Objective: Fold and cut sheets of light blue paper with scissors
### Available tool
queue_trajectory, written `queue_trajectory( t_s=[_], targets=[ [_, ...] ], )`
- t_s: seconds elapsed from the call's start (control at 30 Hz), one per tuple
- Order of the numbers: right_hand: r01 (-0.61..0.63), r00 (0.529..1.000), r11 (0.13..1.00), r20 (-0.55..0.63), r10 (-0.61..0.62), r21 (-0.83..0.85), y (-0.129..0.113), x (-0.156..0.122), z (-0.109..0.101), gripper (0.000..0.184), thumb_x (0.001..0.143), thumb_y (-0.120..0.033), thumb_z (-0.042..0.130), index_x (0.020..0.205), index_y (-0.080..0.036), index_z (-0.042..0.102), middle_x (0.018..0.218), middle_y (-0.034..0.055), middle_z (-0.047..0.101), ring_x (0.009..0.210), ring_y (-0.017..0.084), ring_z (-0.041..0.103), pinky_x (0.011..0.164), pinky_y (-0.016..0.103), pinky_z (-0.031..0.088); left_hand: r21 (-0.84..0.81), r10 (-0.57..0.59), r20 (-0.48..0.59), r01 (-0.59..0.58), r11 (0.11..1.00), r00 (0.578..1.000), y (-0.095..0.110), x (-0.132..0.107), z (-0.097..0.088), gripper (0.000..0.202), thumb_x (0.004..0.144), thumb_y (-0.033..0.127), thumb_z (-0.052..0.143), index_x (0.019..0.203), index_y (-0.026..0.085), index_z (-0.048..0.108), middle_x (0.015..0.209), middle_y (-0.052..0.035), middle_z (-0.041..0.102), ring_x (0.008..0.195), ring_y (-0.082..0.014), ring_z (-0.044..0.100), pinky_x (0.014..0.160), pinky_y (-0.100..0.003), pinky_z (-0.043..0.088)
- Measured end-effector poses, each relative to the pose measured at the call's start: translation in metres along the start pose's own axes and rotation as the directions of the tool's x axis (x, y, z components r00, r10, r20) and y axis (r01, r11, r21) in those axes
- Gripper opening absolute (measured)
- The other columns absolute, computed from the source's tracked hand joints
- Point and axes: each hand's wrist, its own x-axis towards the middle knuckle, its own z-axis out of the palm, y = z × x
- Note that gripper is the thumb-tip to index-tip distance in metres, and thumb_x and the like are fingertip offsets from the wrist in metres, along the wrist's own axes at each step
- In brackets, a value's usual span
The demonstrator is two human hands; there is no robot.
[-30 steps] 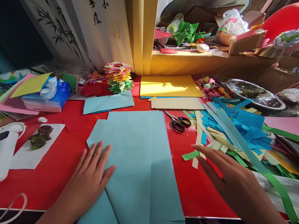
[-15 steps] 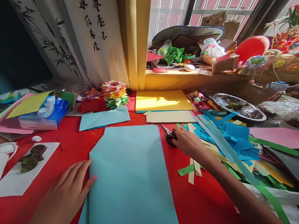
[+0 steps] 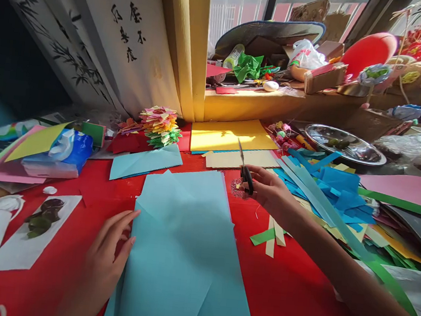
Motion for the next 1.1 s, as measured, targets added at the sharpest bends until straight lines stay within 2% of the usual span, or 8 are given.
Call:
queue_trajectory(
  t_s=[0.1,0.3,0.53,0.7,0.83,0.93,1.0,1.1],
  targets=[
    [0.021,0.998,0.984,0.046,-0.029,0.176,0.003,-0.001,0.006,0.038,0.071,-0.025,0.062,0.108,-0.022,0.053,0.080,-0.0012,0.051,0.070,0.010,0.054,0.075,0.030,0.046,-0.071,0.014,0.027,-0.012,0.997,1.000,0.013,0.014,-0.010,0.034,0.083,0.043,0.040,0.109,0.030,0.056,0.116,-0.0024,0.054,0.089,-0.0184,0.059,0.069,-0.027,0.051],
    [-0.001,0.999,1.000,0.037,0.000,0.018,0.008,0.000,0.006,0.038,0.073,-0.036,0.061,0.108,-0.024,0.054,0.094,0.0028,0.057,0.081,0.013,0.055,0.077,0.030,0.044,-0.219,0.173,0.180,-0.132,0.967,0.969,0.045,0.066,-0.019,0.029,0.083,0.038,0.041,0.105,0.029,0.058,0.109,0.0009,0.059,0.084,-0.0149,0.057,0.065,-0.022,0.045],
    [-0.063,0.998,0.998,0.015,0.063,0.001,0.022,0.001,0.005,0.041,0.071,-0.029,0.061,0.111,-0.026,0.052,0.092,0.0010,0.058,0.072,0.011,0.053,0.061,0.023,0.042,-0.387,0.322,0.264,-0.206,0.899,0.909,0.069,0.113,0.006,0.033,0.080,0.027,0.043,0.111,0.023,0.055,0.109,-0.0034,0.056,0.096,-0.0175,0.053,0.075,-0.026,0.044],
    [-0.033,0.983,0.999,-0.183,0.025,-0.041,0.024,0.003,0.005,0.037,0.068,-0.027,0.061,0.104,-0.021,0.054,0.085,0.0011,0.057,0.067,0.010,0.049,0.055,0.021,0.037,-0.493,0.164,0.328,0.020,0.870,0.930,0.069,0.113,0.020,0.051,0.076,0.037,0.052,0.124,0.021,0.042,0.102,-0.0051,0.059,0.091,-0.0168,0.056,0.075,-0.028,0.045],
    [0.037,0.944,0.998,-0.326,-0.050,-0.046,0.025,0.004,0.005,0.039,0.069,-0.030,0.060,0.106,-0.022,0.051,0.084,0.0001,0.055,0.062,0.009,0.046,0.051,0.020,0.035,-0.523,0.058,0.613,0.349,0.778,0.788,0.061,0.100,0.018,0.047,0.069,0.044,0.059,0.107,0.017,0.054,0.085,-0.0036,0.064,0.077,-0.0198,0.061,0.064,-0.030,0.048],
    [0.056,0.926,0.992,-0.365,-0.094,-0.112,0.027,0.004,0.005,0.037,0.073,-0.034,0.057,0.107,-0.023,0.048,0.086,-0.0001,0.053,0.067,0.010,0.048,0.053,0.020,0.038,-0.503,0.048,0.700,0.446,0.740,0.712,0.053,0.092,0.017,0.035,0.068,0.044,0.059,0.093,0.018,0.058,0.081,-0.0022,0.064,0.074,-0.0206,0.062,0.061,-0.030,0.048],
    [0.076,0.924,0.979,-0.355,-0.140,-0.188,0.025,0.003,0.005,0.036,0.074,-0.035,0.057,0.107,-0.025,0.046,0.087,-0.0003,0.052,0.074,0.011,0.050,0.060,0.021,0.041,-0.483,0.007,0.646,0.402,0.777,0.763,0.046,0.092,0.018,0.031,0.071,0.044,0.056,0.088,0.019,0.057,0.074,-0.0009,0.063,0.069,-0.0194,0.060,0.055,-0.028,0.046],
    [0.162,0.905,0.940,-0.334,-0.263,-0.300,0.019,-0.001,0.005,0.039,0.073,-0.033,0.061,0.108,-0.027,0.044,0.085,-0.0013,0.049,0.079,0.012,0.050,0.067,0.022,0.042,-0.375,-0.066,0.401,0.229,0.898,0.914,0.033,0.099,0.024,0.025,0.075,0.043,0.049,0.082,0.020,0.056,0.065,0.0014,0.056,0.057,-0.0155,0.054,0.048,-0.024,0.038]
  ],
)
